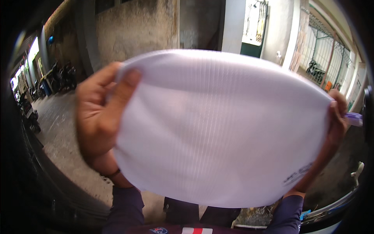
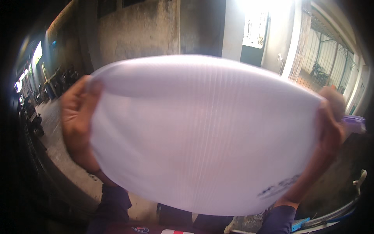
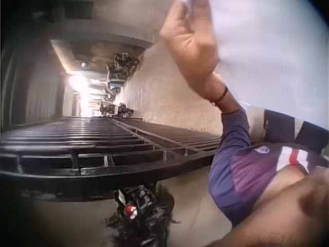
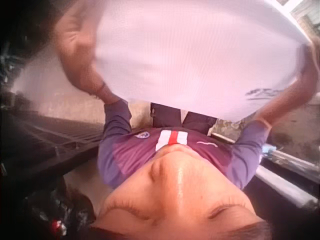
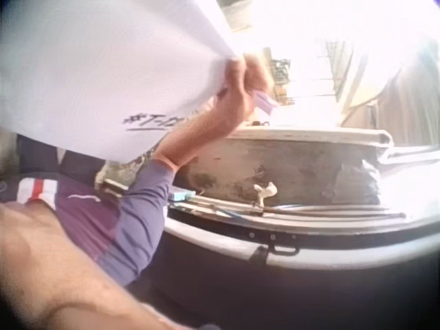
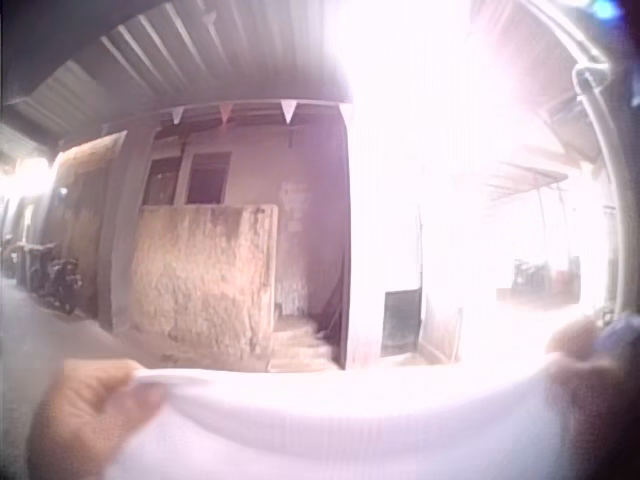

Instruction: The person scrubs a white t-shirt with a purple brush while sitting on the ground. They repeatedly wet the brush at a nearby tap and continue scrubbing the same area of the shirt.

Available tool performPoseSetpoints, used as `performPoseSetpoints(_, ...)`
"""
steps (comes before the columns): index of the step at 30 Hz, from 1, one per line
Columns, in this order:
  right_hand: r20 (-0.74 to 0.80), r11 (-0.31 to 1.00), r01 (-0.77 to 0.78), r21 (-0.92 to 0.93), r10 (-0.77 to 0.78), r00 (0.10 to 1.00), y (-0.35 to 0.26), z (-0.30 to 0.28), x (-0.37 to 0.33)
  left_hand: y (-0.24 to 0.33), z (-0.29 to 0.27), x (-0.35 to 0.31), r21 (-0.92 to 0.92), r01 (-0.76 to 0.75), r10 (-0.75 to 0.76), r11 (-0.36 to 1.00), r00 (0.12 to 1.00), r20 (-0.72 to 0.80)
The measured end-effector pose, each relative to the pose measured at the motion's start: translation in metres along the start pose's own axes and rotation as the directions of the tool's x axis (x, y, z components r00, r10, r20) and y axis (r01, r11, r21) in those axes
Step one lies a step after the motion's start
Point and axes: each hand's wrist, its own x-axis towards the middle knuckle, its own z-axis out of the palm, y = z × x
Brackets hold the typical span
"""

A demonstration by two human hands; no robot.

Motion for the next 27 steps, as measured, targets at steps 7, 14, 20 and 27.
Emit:
performPoseSetpoints(7, 0.568, 0.817, -0.359, -0.452, 0.574, 0.590, 0.100, 0.060, -0.101, -0.148, 0.012, -0.121, 0.072, 0.519, -0.523, 0.851, 0.831, 0.189)
performPoseSetpoints(14, 0.577, 0.714, -0.441, -0.544, 0.700, 0.421, 0.192, 0.042, -0.223, -0.229, 0.034, -0.241, 0.177, 0.733, -0.754, 0.657, 0.636, 0.163)
performPoseSetpoints(20, 0.603, 0.756, -0.323, -0.569, 0.651, 0.462, 0.206, 0.046, -0.227, -0.247, 0.039, -0.229, 0.240, 0.713, -0.749, 0.659, 0.652, 0.121)
performPoseSetpoints(27, 0.560, 0.702, -0.296, -0.648, 0.703, 0.439, 0.220, 0.045, -0.236, -0.277, 0.039, -0.241, 0.392, 0.730, -0.812, 0.561, 0.577, 0.088)
